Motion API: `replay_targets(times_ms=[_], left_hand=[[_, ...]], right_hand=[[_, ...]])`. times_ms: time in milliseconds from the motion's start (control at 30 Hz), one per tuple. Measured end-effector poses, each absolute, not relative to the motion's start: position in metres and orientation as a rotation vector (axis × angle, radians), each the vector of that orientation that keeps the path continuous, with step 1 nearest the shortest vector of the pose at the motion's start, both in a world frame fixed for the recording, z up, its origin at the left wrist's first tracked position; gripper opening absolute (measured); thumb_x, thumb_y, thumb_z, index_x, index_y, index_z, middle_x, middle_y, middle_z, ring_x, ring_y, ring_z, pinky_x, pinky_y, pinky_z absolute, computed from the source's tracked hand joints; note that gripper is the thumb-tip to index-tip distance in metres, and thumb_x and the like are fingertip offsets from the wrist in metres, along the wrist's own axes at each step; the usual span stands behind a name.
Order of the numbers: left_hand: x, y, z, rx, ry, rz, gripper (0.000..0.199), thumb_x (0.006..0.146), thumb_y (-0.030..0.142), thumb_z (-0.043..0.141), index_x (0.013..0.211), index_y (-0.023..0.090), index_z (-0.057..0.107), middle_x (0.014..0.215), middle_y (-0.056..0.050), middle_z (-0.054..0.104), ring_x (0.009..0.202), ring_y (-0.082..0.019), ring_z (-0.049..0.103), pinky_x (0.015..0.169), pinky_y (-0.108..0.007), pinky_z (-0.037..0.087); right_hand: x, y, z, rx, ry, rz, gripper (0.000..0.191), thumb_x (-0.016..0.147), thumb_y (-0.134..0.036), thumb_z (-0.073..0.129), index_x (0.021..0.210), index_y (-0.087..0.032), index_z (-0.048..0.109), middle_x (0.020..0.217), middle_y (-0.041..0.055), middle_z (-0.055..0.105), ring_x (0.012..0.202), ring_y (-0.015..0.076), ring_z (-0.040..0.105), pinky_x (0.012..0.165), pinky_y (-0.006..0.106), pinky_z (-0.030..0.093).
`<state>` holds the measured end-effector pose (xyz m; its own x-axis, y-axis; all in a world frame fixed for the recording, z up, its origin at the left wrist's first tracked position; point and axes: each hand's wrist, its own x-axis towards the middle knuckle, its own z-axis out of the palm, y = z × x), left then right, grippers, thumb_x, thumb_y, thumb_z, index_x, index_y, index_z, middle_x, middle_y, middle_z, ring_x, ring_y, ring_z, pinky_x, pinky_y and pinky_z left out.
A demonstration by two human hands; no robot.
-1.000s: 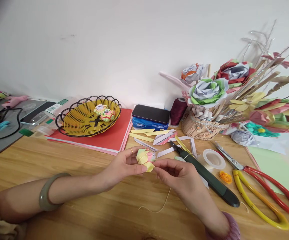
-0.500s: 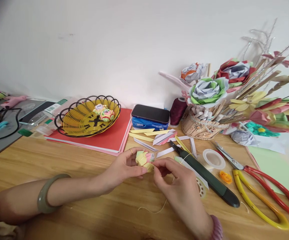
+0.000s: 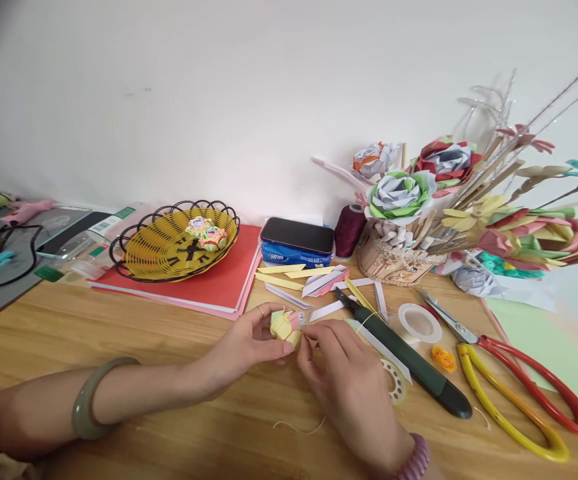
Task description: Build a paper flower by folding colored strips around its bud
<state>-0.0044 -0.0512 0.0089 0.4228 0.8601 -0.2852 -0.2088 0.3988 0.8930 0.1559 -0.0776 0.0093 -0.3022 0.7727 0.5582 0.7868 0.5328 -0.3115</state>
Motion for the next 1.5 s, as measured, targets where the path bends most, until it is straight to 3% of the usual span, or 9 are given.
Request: replay_targets(times_ms=[300,633,767,1033,1267,1500], left_hand=[[-0.005,-0.051,0.013,0.884,0.922,0.806,0.05,0.058,0.025,0.072,0.101,0.017,0.048,0.099,-0.006,0.057,0.084,-0.015,0.054,0.066,-0.026,0.045],[-0.007,-0.05,0.001,1.07,0.904,0.878,0.043,0.061,0.02,0.071,0.098,0.018,0.05,0.099,-0.005,0.06,0.095,-0.018,0.055,0.083,-0.029,0.041],[-0.007,-0.05,-0.003,1.128,0.91,0.879,0.042,0.061,0.019,0.07,0.097,0.018,0.05,0.098,-0.004,0.06,0.093,-0.018,0.056,0.082,-0.029,0.042],[-0.005,-0.051,-0.002,1.174,0.929,0.885,0.046,0.06,0.017,0.069,0.101,0.017,0.047,0.103,-0.007,0.058,0.097,-0.02,0.053,0.085,-0.031,0.04],[-0.005,-0.049,-0.009,1.235,0.902,0.901,0.041,0.061,0.017,0.068,0.098,0.017,0.05,0.094,-0.004,0.058,0.092,-0.019,0.053,0.079,-0.029,0.041],[-0.005,-0.048,-0.013,1.239,0.9,0.889,0.044,0.061,0.016,0.066,0.101,0.018,0.049,0.098,-0.005,0.059,0.095,-0.02,0.053,0.081,-0.03,0.04]], right_hand=[[0.155,-0.07,0.018,-1.455,-1.666,0.789,0.021,0.08,-0.036,0.054,0.08,-0.019,0.067,0.082,0.0047,0.07,0.075,0.0197,0.065,0.066,0.028,0.053],[0.152,-0.068,0.022,-1.464,-1.577,1.053,0.02,0.072,-0.039,0.062,0.07,-0.019,0.064,0.07,0.0022,0.068,0.065,0.0175,0.061,0.06,0.027,0.049],[0.155,-0.065,0.024,-1.459,-1.527,1.208,0.019,0.069,-0.037,0.064,0.068,-0.018,0.065,0.068,0.0008,0.068,0.065,0.0167,0.062,0.06,0.025,0.049],[0.157,-0.07,0.03,-1.47,-1.755,1.027,0.017,0.077,-0.027,0.055,0.072,-0.02,0.069,0.077,0.0022,0.07,0.073,0.0186,0.064,0.068,0.028,0.048],[0.155,-0.073,0.026,-1.496,-1.871,0.903,0.012,0.077,-0.019,0.054,0.071,-0.019,0.064,0.071,0.001,0.067,0.067,0.0164,0.06,0.06,0.024,0.045],[0.157,-0.07,0.021,-1.492,-1.849,0.976,0.015,0.081,-0.024,0.051,0.074,-0.018,0.063,0.074,0.0012,0.065,0.069,0.0151,0.058,0.062,0.023,0.043]])
